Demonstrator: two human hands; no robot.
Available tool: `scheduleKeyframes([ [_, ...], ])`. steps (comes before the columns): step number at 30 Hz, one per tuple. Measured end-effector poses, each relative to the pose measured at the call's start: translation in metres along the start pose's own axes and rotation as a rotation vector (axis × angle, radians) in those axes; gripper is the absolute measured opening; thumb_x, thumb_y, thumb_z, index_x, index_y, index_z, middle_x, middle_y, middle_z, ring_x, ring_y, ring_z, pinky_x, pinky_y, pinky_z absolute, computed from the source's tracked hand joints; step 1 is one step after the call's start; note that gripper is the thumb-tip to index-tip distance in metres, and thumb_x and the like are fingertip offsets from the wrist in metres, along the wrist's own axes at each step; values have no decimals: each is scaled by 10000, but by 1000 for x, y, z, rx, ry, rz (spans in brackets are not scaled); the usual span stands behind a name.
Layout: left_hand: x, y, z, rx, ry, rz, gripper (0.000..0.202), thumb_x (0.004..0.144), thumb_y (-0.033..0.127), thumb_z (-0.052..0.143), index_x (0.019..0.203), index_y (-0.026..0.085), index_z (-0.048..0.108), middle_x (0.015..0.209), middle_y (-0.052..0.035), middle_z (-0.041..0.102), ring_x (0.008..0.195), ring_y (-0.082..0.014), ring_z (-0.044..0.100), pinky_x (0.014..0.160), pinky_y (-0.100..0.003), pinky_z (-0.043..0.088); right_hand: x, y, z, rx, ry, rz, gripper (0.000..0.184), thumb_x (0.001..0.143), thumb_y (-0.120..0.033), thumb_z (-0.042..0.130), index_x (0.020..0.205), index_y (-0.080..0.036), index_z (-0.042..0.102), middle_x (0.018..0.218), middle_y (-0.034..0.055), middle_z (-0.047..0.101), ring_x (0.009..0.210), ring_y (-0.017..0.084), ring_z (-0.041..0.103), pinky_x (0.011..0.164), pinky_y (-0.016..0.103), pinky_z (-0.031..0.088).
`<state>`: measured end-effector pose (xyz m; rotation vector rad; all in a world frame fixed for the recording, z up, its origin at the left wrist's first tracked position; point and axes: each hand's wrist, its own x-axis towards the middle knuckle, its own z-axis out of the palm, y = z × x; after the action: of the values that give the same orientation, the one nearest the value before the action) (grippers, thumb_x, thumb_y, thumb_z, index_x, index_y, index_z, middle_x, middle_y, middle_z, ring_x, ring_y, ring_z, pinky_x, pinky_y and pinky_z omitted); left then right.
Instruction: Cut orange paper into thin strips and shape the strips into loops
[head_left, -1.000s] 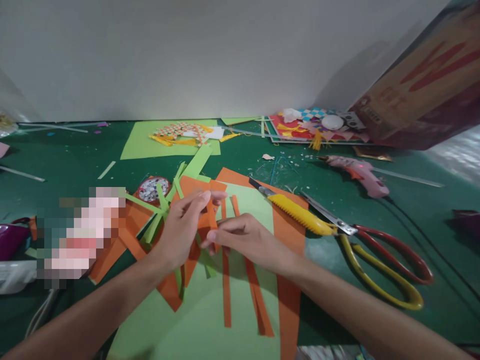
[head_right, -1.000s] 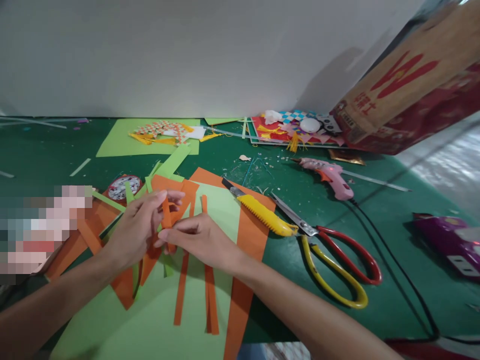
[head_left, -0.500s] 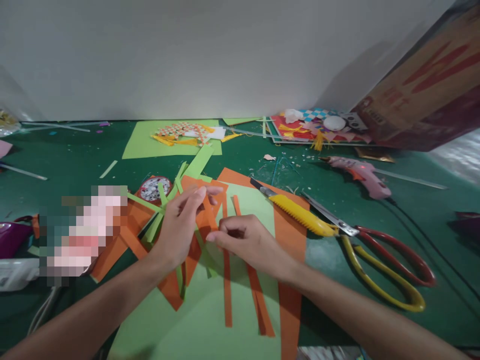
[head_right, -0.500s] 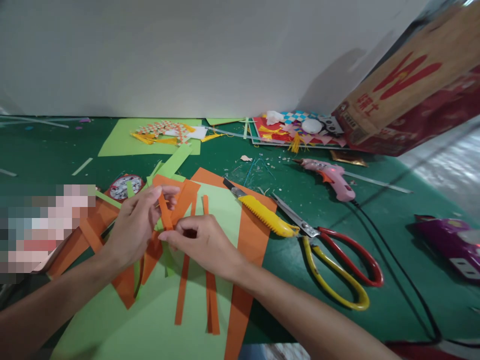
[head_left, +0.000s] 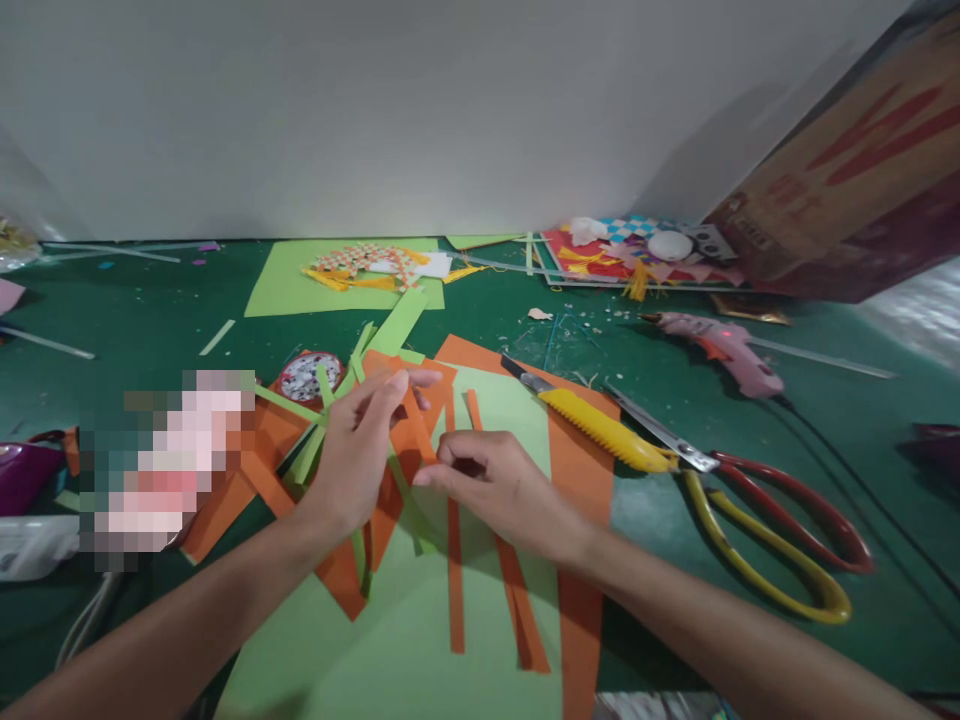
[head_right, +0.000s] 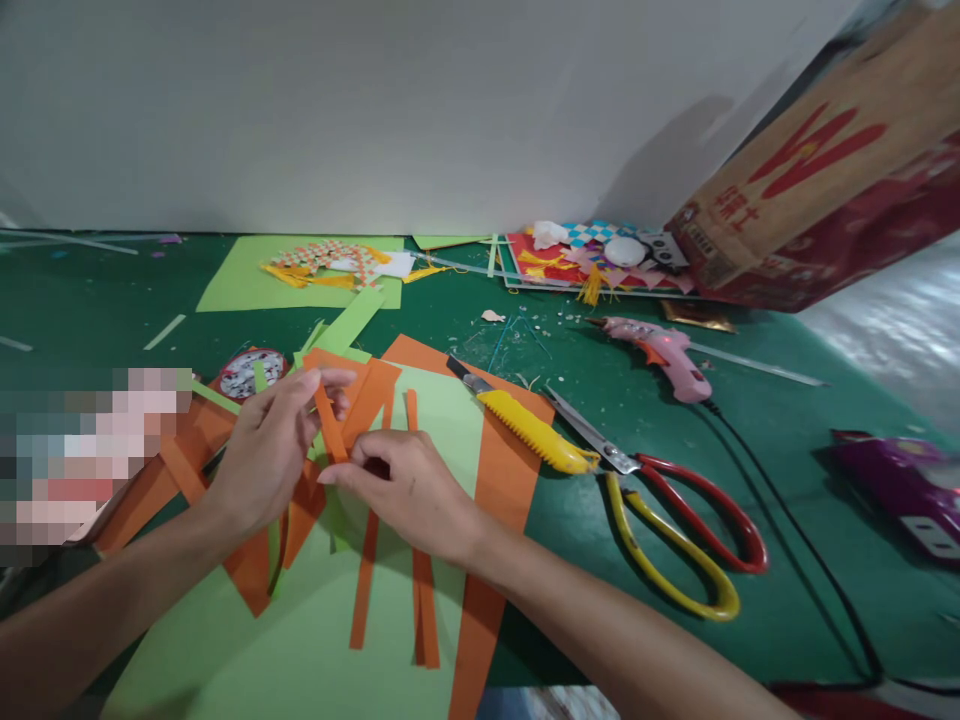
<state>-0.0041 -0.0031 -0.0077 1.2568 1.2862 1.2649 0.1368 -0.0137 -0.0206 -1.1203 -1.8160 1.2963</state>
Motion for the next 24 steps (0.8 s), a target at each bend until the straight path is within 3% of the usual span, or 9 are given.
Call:
scheduleKeyframes([
  [15,0,-1,-2,14,6,-2,283,881,356,477,838,226,725,693,11,570,516,-106,390,649,-256,415,0,1,-1,30,-31,-3,330,774,-284,649,562,-176,419,545,-72,379,524,69,308,493,207,266],
  [24,0,0,0,-50,20,-22,271,880,329,483,788,222,715,699,-6,564,740,-146,553,685,-243,436,0,-4,-1,56,-24,53,362,748,-249,650,527,-186,370,512,-76,351,504,70,290,477,212,258],
])
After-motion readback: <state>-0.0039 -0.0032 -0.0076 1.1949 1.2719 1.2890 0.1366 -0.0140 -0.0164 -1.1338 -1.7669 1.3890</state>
